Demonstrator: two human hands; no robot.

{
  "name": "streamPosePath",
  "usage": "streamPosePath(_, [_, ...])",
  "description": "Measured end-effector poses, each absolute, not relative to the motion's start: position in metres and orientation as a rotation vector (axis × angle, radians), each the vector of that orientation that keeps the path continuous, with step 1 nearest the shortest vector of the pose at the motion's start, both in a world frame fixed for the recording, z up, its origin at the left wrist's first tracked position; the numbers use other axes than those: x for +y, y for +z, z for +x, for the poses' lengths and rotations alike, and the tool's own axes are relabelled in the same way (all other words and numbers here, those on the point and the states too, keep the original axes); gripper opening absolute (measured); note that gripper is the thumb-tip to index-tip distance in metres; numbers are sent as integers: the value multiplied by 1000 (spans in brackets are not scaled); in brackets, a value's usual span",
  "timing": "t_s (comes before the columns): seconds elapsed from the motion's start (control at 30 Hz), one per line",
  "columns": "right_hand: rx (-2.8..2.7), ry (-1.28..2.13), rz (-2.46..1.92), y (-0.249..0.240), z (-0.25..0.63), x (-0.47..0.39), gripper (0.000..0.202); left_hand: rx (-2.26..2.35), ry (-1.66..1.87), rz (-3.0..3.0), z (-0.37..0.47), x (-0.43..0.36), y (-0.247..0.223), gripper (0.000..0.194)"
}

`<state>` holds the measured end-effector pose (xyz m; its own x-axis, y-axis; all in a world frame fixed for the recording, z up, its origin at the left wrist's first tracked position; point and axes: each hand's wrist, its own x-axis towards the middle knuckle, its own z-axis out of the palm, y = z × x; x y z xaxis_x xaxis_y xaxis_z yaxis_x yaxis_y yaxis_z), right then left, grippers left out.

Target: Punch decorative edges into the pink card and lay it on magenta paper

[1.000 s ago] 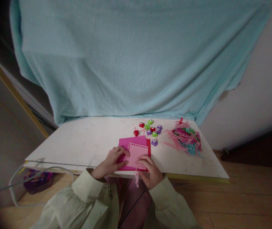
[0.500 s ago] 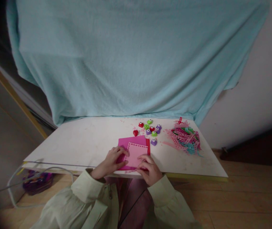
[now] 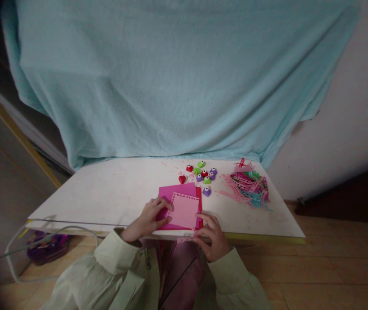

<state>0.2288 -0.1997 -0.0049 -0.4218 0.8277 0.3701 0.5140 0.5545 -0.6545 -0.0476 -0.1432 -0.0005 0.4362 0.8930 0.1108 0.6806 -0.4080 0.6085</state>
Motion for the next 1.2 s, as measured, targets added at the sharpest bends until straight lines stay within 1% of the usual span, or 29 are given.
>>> streamPosePath(0.33, [-2119,524,-1084,-7,238,-207,6,1337,554,2219,-47,-144,3,21])
streamPosePath(0.6, [-2147,538,-1127,-6,244,-213,9,1330,581,2220,-48,-143,-2,21])
streamPosePath(0.77, [-2119,590,-1233,14,271,-205,13,1319,587,2207,-48,-143,-2,22])
streamPosePath(0.83, [-1981,541,-1304,25,295,-189,16,1317,592,2214,-49,-143,-3,22])
streamPosePath(0.9, [-1819,499,-1482,35,324,-166,22,1317,595,2223,-49,-143,-4,22])
streamPosePath(0.97, [-1631,344,-1763,42,350,-140,31,1322,605,2226,-49,-143,-4,22])
streamPosePath(1.03, [-1563,88,-1881,47,365,-119,40,1332,625,2229,-48,-145,-4,22])
streamPosePath(1.13, [-1694,-269,-1706,55,348,-110,58,1352,661,2236,-47,-148,-4,21])
streamPosePath(1.2, [-1836,-243,-1526,57,313,-122,54,1369,690,2243,-45,-152,-2,23])
